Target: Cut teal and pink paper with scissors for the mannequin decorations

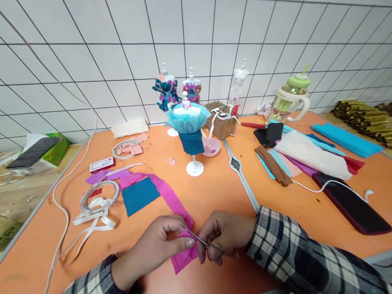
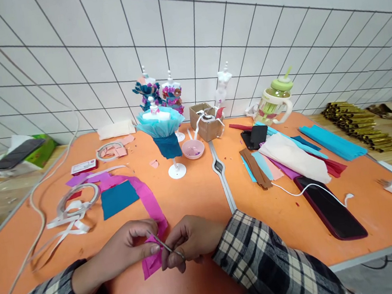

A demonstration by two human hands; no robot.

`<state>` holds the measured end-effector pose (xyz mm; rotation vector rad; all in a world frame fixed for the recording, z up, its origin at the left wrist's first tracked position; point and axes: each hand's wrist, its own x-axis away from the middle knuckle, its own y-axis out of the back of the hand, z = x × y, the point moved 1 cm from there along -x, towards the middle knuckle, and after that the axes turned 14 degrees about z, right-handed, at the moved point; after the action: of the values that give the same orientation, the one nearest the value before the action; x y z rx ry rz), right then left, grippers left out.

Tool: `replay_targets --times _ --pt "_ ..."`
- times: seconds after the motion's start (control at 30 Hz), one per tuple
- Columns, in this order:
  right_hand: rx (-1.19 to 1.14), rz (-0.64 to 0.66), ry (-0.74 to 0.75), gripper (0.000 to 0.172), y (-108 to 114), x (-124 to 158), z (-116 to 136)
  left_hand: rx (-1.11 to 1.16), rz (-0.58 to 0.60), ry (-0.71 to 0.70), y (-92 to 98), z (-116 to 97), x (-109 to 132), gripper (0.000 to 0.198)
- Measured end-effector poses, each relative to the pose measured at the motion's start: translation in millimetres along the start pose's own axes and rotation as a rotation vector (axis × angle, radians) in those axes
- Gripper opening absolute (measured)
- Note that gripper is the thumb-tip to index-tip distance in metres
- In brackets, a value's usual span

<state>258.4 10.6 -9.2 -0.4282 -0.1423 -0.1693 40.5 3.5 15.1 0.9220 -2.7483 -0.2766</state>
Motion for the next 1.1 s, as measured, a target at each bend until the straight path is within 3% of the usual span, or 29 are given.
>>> replay_targets --times 0.17,0.33,0.47,0.53,0.67,0.73,0.8,0.9,0.97,1.03,1.1 --pt "-0.093 0.158 0.104 0.062 -2 1 4 0.003 0.037 -0.014 -3.8 5 -1 0.046" --pt "-0.056 0.044 0.048 0.046 -5 2 6 0.047 0.112 -0.012 -5.2 5 -1 0.037" --pt "-0.051 0.099 0.124 0.056 -1 3 4 0.051 0.111 0.003 -4.8 3 0 0.033" --pt "-0.028 0.054 0.186 0.06 3 3 4 0.041 0.051 0.027 -4.3 4 -1 0.035" --pt "0.09 -0.195 0.228 0.068 11 4 5 -0.014 -0.098 0.101 6.7 7 -7 0.036" --pt "0.147 -0.284 0.213 0.069 15 4 6 -0.052 -0.174 0.128 26.7 5 -9 0.038" --pt "0.205 -0.358 0.191 0.06 18 3 6 -0.112 -0.28 0.152 61.5 1 -9 0.043" --pt "0.334 -0.51 0.143 0.036 23 2 7 -0.488 -0.592 0.322 134.0 -12 0 0.074" --pt "0.416 -0.586 0.111 0.026 24 1 6 -0.547 -0.722 0.335 181.2 -21 9 0.074" --pt "0.483 -0.622 0.084 0.024 25 0 6 -0.54 -0.746 0.305 217.4 -28 16 0.06" --pt "0.537 -0.642 0.061 0.023 26 -1 5 -0.521 -0.701 0.179 239.1 -34 20 0.053"
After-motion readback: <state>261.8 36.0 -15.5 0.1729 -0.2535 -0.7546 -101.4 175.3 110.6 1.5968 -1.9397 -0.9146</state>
